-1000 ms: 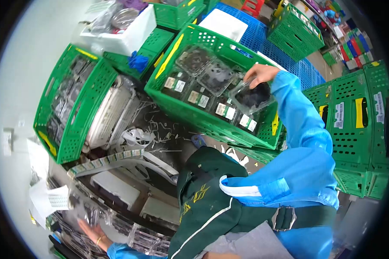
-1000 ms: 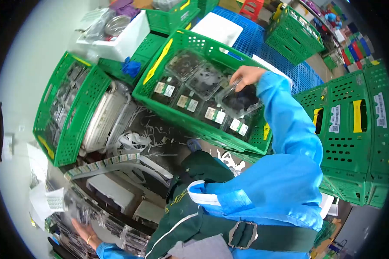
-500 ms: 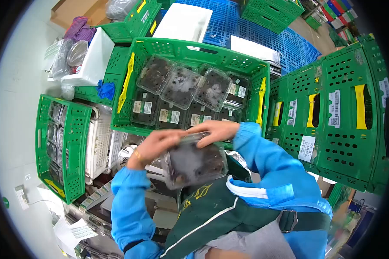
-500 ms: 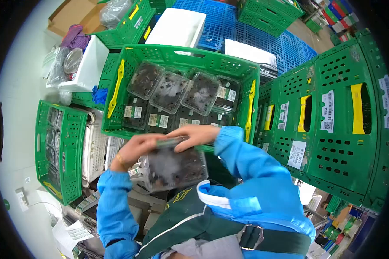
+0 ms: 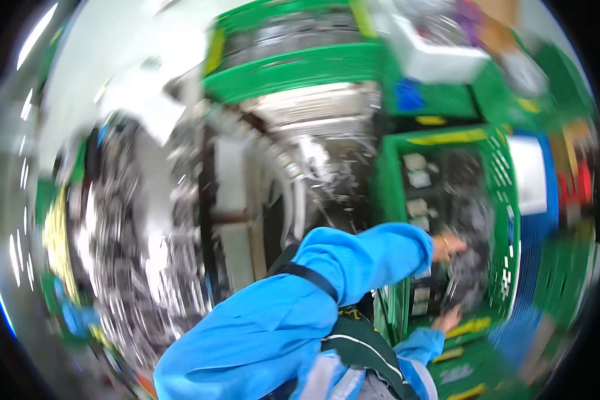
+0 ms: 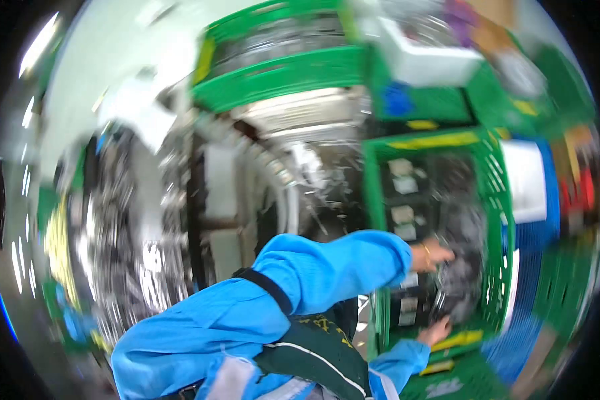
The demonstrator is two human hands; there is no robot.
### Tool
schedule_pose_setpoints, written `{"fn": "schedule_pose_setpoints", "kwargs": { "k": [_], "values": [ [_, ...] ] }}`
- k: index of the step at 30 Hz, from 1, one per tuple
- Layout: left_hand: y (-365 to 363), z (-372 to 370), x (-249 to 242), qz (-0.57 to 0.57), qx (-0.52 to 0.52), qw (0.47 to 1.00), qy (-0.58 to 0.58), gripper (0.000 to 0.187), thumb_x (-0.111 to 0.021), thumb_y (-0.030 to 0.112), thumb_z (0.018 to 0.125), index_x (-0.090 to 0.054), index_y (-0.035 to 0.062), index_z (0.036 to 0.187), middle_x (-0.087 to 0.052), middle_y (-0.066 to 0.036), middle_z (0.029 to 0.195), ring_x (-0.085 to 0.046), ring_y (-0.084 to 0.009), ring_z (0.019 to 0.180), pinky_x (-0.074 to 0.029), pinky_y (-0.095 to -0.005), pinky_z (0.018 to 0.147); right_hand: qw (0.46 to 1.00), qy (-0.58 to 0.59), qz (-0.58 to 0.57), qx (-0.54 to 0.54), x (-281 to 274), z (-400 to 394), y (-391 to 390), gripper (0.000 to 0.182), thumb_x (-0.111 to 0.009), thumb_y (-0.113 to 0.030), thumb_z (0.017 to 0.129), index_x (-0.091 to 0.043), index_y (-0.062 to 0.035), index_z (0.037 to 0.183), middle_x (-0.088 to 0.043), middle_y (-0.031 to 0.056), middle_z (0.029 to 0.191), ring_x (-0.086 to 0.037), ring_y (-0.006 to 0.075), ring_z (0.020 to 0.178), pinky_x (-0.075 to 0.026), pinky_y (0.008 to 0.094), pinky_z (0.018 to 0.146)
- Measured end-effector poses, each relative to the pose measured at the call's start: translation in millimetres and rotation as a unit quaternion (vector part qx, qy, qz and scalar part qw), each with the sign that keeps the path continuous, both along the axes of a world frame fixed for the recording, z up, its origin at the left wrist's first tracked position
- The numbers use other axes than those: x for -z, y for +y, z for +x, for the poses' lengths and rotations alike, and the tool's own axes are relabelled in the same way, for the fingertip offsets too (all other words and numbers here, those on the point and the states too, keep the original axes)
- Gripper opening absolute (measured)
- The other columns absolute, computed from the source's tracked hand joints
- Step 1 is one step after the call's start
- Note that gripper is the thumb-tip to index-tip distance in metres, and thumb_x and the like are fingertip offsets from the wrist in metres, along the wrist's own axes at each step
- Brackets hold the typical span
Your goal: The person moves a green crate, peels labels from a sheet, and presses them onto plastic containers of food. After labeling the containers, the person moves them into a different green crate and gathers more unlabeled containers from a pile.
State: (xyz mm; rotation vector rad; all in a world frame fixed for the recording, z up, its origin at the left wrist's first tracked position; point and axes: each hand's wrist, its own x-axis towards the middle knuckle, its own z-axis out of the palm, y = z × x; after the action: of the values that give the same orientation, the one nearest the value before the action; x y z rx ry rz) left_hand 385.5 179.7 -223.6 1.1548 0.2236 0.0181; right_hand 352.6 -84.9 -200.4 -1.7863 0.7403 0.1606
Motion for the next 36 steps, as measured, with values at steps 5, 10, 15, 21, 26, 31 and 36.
{"fn": "schedule_pose_setpoints", "kwargs": {
  "k": [5, 10, 15, 21, 26, 31, 36],
  "values": [
    [141.4, -106.7, -171.4, -0.174, -0.097, 0.973, 0.114, 0.030, -0.065, 0.016, 0.082, -0.058, 0.0011, 0.107, -0.063, -0.006, 0.093, -0.059, -0.0126, 0.079, -0.050, -0.0287, 0.064, 0.857, -0.286, -0.266, -0.337, -103.3, 41.9, 129.2, 0.051, -0.058, -0.012, 0.088, -0.038, 0.0093, 0.130, -0.051, 0.0253, 0.123, -0.053, 0.0318, 0.110, -0.042, 0.0366, 0.095],
    [279.2, -337.8, -182.5, -0.225, -0.414, 0.876, -0.108, 0.032, -0.061, 0.006, 0.082, -0.056, 0.0004, 0.114, -0.064, -0.007, 0.097, -0.062, -0.0140, 0.083, -0.053, -0.0277, 0.072, 0.752, -0.264, 0.068, -0.600, -200.8, -33.8, 403.5, 0.037, -0.052, -0.008, 0.091, -0.046, 0.0070, 0.125, -0.058, 0.0146, 0.114, -0.055, 0.0205, 0.102, -0.045, 0.0307, 0.089],
    [369.1, -614.7, -199.2, -0.108, -0.775, 0.622, -0.025, 0.011, -0.057, 0.007, 0.084, -0.059, 0.0051, 0.095, -0.059, -0.003, 0.077, -0.056, -0.0138, 0.068, -0.048, -0.0285, 0.061, 0.514, -0.048, 0.285, -0.807, -238.0, -268.2, 625.2, 0.041, -0.058, -0.010, 0.088, -0.048, 0.0053, 0.124, -0.060, 0.0145, 0.108, -0.061, 0.0178, 0.089, -0.050, 0.0268, 0.078],
    [415.1, -902.8, -163.9, -0.152, -0.950, 0.271, 0.013, 0.028, -0.066, 0.025, 0.082, -0.052, 0.0093, 0.102, -0.051, -0.005, 0.088, -0.050, -0.0173, 0.075, -0.049, -0.0364, 0.066, 0.314, 0.212, 0.270, -0.885, -190.0, -569.3, 787.6, 0.045, -0.059, -0.021, 0.089, -0.044, 0.0034, 0.124, -0.059, 0.0127, 0.104, -0.061, 0.0166, 0.085, -0.052, 0.0272, 0.072],
    [433.3, -1024.6, -156.5, -0.179, -0.970, 0.129, 0.104, 0.073, -0.077, 0.037, 0.072, -0.038, 0.0087, 0.128, -0.051, -0.009, 0.111, -0.052, -0.0222, 0.088, -0.049, -0.0367, 0.058, 0.405, 0.272, 0.203, -0.849, -117.6, -746.2, 860.5, 0.057, -0.066, -0.035, 0.083, -0.046, 0.0044, 0.119, -0.054, 0.0138, 0.105, -0.058, 0.0201, 0.086, -0.052, 0.0318, 0.070],
    [442.2, -1066.8, -140.4, -0.153, -0.977, 0.081, 0.126, 0.057, -0.082, 0.032, 0.066, -0.057, -0.0011, 0.105, -0.061, -0.011, 0.090, -0.057, -0.0234, 0.069, -0.047, -0.0343, 0.052, 0.457, 0.188, 0.143, -0.858, -81.4, -824.4, 889.2, 0.067, -0.074, -0.036, 0.074, -0.046, 0.0038, 0.119, -0.049, 0.0142, 0.112, -0.057, 0.0253, 0.082, -0.050, 0.0336, 0.069],
    [441.8, -1083.5, -110.9, -0.059, -0.982, 0.121, 0.132, 0.026, -0.070, 0.022, 0.069, -0.062, -0.0013, 0.076, -0.060, -0.006, 0.072, -0.049, -0.0152, 0.051, -0.039, -0.0288, 0.046, 0.519, 0.233, 0.220, -0.793, -75.3, -822.5, 894.0, 0.045, -0.068, -0.022, 0.070, -0.054, 0.0020, 0.104, -0.056, 0.0112, 0.098, -0.057, 0.0223, 0.080, -0.048, 0.0362, 0.072]
  ]
}}
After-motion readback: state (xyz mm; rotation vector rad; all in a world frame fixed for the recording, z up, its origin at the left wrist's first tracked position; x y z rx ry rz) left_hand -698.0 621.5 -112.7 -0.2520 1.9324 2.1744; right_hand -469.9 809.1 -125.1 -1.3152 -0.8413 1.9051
